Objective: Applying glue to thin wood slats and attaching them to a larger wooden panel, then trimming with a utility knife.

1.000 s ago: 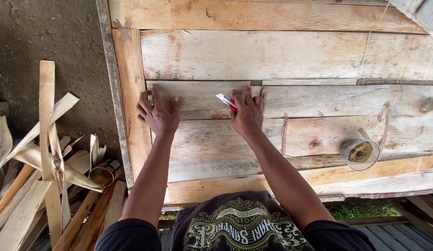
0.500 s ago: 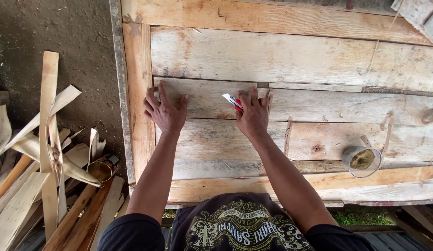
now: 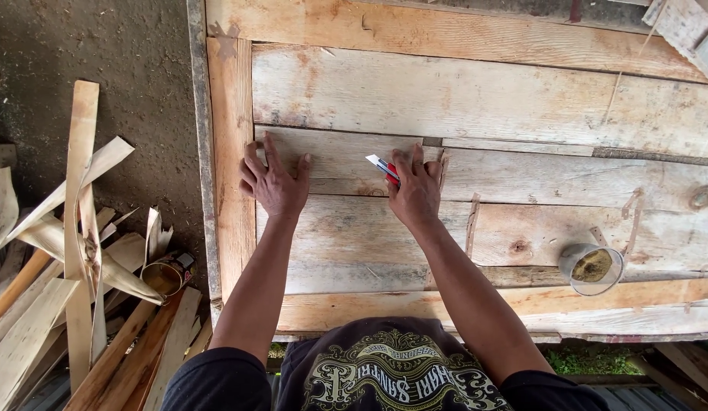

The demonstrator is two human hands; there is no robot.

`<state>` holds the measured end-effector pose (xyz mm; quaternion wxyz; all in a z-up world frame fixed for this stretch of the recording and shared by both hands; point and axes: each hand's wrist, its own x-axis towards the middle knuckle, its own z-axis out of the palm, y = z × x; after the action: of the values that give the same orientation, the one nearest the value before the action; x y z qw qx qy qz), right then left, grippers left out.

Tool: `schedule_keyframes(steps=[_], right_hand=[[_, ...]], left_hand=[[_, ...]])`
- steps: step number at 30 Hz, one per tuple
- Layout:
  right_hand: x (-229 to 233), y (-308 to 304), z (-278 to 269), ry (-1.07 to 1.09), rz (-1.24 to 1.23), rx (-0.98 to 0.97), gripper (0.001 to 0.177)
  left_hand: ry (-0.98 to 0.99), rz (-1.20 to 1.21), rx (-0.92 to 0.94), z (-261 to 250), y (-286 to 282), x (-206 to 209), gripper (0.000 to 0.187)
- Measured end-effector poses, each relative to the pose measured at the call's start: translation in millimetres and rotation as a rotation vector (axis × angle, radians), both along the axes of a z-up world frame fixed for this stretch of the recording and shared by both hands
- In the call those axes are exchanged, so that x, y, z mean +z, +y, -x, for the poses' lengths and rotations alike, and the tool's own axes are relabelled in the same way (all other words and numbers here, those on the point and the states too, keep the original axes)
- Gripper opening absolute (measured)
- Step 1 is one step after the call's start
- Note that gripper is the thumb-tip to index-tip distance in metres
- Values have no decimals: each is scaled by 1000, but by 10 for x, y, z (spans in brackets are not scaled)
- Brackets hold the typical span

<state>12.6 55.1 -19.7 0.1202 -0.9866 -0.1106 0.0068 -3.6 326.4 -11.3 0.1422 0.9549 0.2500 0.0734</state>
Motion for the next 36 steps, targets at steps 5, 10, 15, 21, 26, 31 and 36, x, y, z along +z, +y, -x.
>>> schedule_keyframes(steps=[5, 10, 15, 21, 26, 31, 36], right_hand=[[41, 27, -12, 7, -20, 10, 69], [146, 34, -70, 41, -4, 33, 66], [94, -13, -76, -2, 4, 59, 69], [247, 14, -64, -24, -32, 59, 66], [248, 22, -70, -23, -70, 57, 63], [272, 56, -61, -63, -63, 63, 65], [272, 57, -65, -64, -92, 55, 64]], left_hand=[[17, 7, 15, -1, 3, -19, 86], [8, 0, 15, -9, 27, -36, 84], [-16, -31, 14, -22, 66, -125, 86], [-37, -14, 11, -7, 29, -121, 87], [-55, -13, 7, -16, 42, -152, 88], [-61, -14, 0, -26, 30, -152, 89], [-30, -27, -1, -23, 19, -97, 89]])
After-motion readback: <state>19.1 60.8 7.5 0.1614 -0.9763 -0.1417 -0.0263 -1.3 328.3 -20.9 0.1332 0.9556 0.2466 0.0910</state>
